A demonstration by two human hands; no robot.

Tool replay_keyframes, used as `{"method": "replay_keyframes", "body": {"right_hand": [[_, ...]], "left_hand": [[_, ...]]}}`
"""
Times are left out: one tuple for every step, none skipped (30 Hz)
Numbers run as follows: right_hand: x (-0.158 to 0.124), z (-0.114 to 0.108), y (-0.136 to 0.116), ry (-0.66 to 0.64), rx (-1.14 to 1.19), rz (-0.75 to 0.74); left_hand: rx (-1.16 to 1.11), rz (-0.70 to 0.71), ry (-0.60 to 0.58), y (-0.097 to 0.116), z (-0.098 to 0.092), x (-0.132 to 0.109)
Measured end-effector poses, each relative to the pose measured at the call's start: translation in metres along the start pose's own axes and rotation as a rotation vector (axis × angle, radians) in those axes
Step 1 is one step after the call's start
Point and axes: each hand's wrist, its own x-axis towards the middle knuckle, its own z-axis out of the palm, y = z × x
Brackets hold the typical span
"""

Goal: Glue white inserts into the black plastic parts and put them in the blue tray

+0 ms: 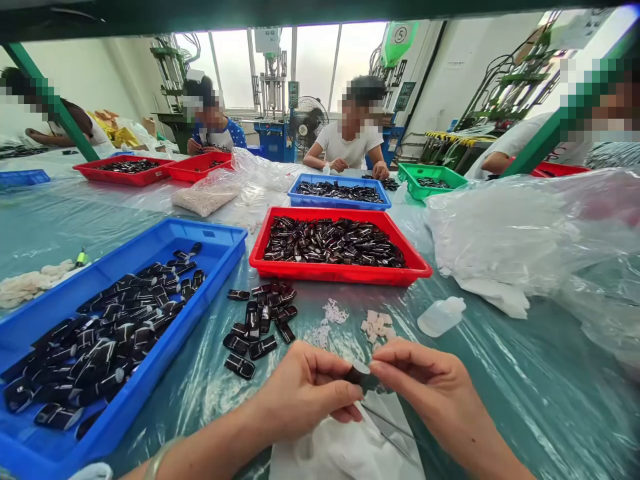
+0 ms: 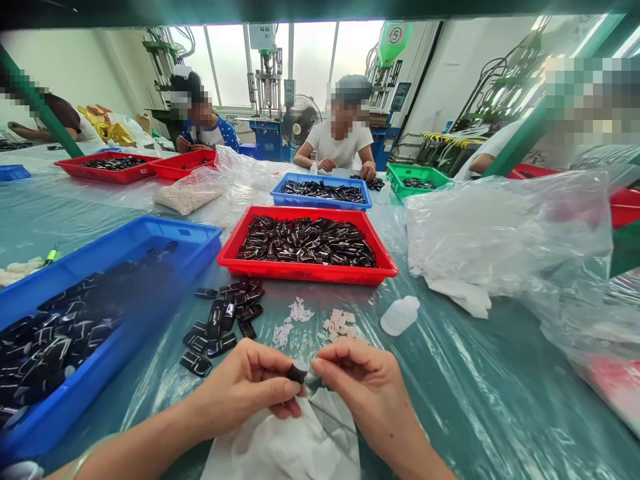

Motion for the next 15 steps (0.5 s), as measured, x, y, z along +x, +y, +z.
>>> {"method": "replay_keyframes", "body": {"right_hand": [[0.0,-0.001,-0.002,0.006,0.072,0.017],[-0.001,-0.002,-0.003,-0.002,0.119,0.019],[-0.002,-0.003,-0.005,-0.022,0.139,0.005],[-0.002,-0.004,-0.006,-0.045,0.148,-0.006],[-0.003,-0.005,-0.007,-0.06,0.154,-0.009],[-0.004,-0.005,-0.009,-0.058,0.162,-0.004],[-0.006,-0.006,-0.01,-0.045,0.167,0.008],[-0.007,-0.006,-0.01,-0.03,0.168,0.018],[-0.008,-0.006,-0.011,-0.013,0.166,0.02],[-0.009,-0.006,-0.012,-0.004,0.164,0.009],[-0.01,-0.006,-0.013,-0.005,0.157,-0.015],[-0.011,-0.006,-0.014,-0.017,0.145,-0.049],[-0.011,-0.006,-0.015,-0.033,0.128,-0.085],[-0.011,-0.006,-0.016,-0.047,0.109,-0.115],[-0.011,-0.007,-0.016,-0.063,0.089,-0.138]], "left_hand": [[0.003,-0.003,-0.007,-0.001,0.0,0.0],[0.007,-0.007,-0.011,-0.001,0.0,0.0],[0.012,-0.012,-0.016,-0.001,0.0,0.0],[0.015,-0.017,-0.023,-0.001,-0.001,0.0],[0.018,-0.022,-0.033,-0.001,-0.001,-0.001],[0.022,-0.029,-0.041,-0.001,-0.001,-0.001],[0.028,-0.037,-0.05,-0.001,-0.001,-0.001],[0.035,-0.045,-0.06,-0.001,-0.001,-0.002],[0.044,-0.051,-0.07,-0.001,0.0,-0.002],[0.055,-0.055,-0.08,-0.001,0.0,-0.003],[0.064,-0.055,-0.091,-0.001,0.0,-0.003],[0.073,-0.052,-0.1,-0.001,0.001,-0.004],[0.08,-0.047,-0.107,-0.001,0.001,-0.004],[0.086,-0.042,-0.11,-0.001,0.001,-0.004],[0.09,-0.04,-0.11,-0.001,0.002,-0.005]]}}
